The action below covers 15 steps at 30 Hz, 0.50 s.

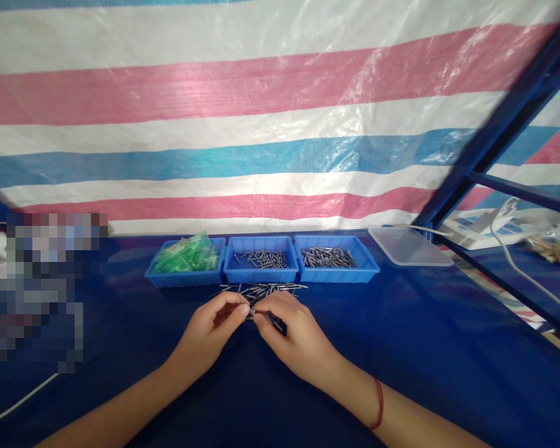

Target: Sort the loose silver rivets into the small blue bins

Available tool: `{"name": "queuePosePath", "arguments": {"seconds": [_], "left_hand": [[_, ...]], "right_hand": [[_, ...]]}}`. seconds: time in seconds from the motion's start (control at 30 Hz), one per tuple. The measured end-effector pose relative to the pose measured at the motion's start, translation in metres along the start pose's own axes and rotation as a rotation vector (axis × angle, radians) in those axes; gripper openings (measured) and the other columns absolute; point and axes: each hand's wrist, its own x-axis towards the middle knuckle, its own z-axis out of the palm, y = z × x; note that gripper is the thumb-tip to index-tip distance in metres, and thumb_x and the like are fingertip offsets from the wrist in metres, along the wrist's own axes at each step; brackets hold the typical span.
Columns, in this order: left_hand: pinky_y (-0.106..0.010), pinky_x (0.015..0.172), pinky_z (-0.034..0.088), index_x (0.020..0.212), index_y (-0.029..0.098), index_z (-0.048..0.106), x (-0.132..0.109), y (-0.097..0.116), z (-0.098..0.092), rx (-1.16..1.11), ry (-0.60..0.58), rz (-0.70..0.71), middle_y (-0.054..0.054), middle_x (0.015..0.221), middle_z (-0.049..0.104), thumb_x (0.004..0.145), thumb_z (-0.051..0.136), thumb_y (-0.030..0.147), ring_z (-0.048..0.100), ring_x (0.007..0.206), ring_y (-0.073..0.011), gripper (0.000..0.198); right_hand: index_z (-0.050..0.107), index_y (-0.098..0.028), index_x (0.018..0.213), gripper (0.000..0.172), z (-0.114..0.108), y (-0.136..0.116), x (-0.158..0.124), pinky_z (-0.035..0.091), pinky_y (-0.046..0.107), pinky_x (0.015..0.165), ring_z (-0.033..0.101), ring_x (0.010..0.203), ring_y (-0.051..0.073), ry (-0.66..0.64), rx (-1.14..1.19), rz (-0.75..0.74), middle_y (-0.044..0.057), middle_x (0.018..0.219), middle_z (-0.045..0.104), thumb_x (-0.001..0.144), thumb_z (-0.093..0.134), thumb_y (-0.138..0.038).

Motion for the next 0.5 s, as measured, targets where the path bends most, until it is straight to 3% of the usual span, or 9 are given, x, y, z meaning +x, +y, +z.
{"name": "queuePosePath", "arguments": {"seconds": [0.5], "left_hand": [[-0.023, 0.069, 0.045, 0.091, 0.017, 0.062, -0.0006, -0.0045, -0.0003, 0.135, 0.005, 0.06, -0.001, 0.083, 0.062, 0.088, 0.052, 0.024, 0.058, 0.073, -0.013, 0.013]], "right_hand": [[0.059, -0.02, 0.082, 0.007, 0.0001, 0.0041, 0.0009, 0.041, 0.026, 0.065, 0.052, 0.068, 0.013, 0.046, 0.019, 0.066, 0.0, 0.074, 0.056, 0.085, 0.054, -0.016]]}}
